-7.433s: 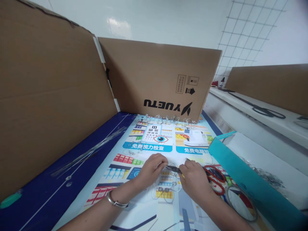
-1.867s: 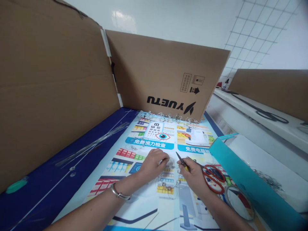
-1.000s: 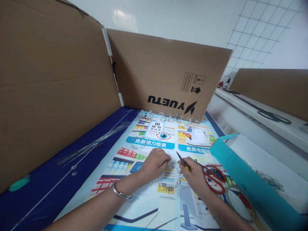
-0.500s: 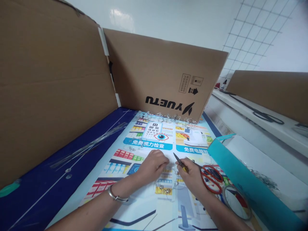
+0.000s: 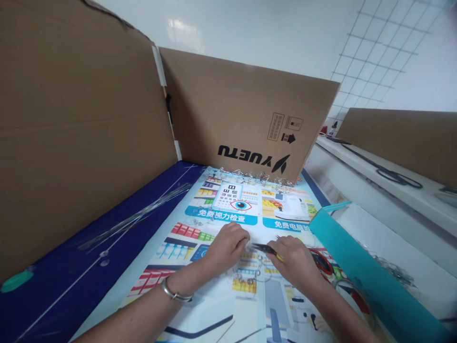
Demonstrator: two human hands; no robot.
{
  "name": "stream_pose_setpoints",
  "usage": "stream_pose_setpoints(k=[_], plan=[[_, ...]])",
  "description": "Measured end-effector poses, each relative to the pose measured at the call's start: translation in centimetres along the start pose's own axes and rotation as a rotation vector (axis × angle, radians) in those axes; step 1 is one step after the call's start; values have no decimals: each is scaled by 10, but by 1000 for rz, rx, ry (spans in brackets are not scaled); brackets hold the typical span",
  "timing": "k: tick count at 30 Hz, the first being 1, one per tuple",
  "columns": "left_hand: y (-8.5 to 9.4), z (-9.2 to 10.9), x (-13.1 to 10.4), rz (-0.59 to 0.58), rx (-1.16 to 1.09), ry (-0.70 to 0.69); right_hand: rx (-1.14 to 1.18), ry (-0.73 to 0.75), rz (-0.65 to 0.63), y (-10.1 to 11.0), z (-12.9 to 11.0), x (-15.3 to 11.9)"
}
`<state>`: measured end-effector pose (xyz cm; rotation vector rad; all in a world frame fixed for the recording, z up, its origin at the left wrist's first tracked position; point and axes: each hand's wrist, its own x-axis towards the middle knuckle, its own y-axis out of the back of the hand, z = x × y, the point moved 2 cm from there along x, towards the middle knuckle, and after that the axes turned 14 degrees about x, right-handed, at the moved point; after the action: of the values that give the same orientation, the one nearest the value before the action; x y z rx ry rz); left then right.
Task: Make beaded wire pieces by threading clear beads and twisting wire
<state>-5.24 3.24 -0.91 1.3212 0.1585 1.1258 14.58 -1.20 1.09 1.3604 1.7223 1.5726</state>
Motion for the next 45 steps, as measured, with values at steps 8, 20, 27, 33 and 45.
stream_pose_setpoints(k=[8, 20, 27, 33, 45], plan=[[-3, -2, -1, 20, -7, 18, -294, 102, -27, 3, -17, 1], [-3, 2, 0, -19, 34, -2, -272, 142, 18, -8, -27, -2], [-2, -2, 0, -6, 1, 15, -76, 27, 85, -8, 2, 0], [-2, -3, 0, 14, -28, -5, 4, 17, 37, -13, 11, 0], [-3, -1, -2, -14, -62, -30, -71, 44, 32, -14, 7, 1]])
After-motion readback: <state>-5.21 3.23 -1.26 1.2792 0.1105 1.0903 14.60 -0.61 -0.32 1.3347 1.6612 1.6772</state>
